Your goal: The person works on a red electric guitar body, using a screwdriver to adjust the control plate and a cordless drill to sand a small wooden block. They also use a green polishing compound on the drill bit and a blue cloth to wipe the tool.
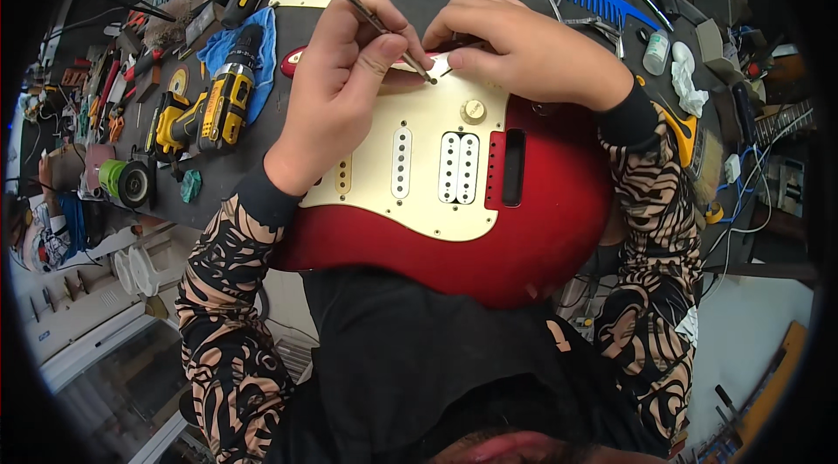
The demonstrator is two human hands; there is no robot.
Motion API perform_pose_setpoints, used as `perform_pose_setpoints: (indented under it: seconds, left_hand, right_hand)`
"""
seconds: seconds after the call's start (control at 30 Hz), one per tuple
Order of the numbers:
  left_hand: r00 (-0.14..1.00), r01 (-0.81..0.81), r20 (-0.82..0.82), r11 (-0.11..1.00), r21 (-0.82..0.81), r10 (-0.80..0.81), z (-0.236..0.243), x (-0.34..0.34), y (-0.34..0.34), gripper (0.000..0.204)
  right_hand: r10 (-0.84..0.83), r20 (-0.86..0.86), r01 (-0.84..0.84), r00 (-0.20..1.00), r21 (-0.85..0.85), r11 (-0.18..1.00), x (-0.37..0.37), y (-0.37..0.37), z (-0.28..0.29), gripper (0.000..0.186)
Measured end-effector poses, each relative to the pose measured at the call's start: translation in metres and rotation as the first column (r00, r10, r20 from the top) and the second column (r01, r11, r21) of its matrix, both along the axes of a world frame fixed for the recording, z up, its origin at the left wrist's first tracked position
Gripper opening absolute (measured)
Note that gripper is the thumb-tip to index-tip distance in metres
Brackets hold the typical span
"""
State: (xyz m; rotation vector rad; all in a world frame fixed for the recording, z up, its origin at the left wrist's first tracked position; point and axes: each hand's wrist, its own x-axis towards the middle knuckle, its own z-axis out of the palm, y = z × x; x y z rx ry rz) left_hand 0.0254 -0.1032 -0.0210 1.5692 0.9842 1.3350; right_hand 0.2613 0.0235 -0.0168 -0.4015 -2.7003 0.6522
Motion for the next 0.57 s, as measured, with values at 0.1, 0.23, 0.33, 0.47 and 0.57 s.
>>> perform_pose_setpoints:
  seconds: [0.1, 0.23, 0.33, 0.47, 0.57]
  left_hand:
    - [0.999, 0.023, -0.048, 1.0, -0.001, -0.023, 0.001, 0.001, 0.003, 0.016]
    - [0.995, 0.001, -0.103, 0.998, -0.057, -0.007, 0.006, 0.001, 0.0, 0.013]
    - [0.995, -0.009, -0.098, 0.999, -0.038, 0.006, 0.005, 0.001, 0.001, 0.011]
    - [0.983, -0.022, -0.183, 0.999, 0.023, 0.026, 0.002, -0.003, 0.001, 0.011]
    - [0.917, 0.018, -0.4, 0.999, 0.043, 0.0, 0.006, -0.011, 0.003, 0.021]
  right_hand:
    - [-0.01, -0.043, -0.001, 0.999, -0.256, 0.967, -0.001, 0.007, 0.019, 0.033]
    - [-0.1, -0.379, -0.029, 0.92, -0.32, 0.947, -0.002, -0.001, 0.087, 0.03]
    - [-0.051, -0.509, -0.115, 0.859, -0.29, 0.95, -0.013, -0.004, 0.107, 0.032]
    - [0.006, -0.519, -0.097, 0.855, -0.147, 0.984, -0.018, -0.025, 0.137, 0.037]
    - [-0.008, -0.454, -0.017, 0.891, -0.052, 0.999, -0.012, -0.037, 0.152, 0.042]
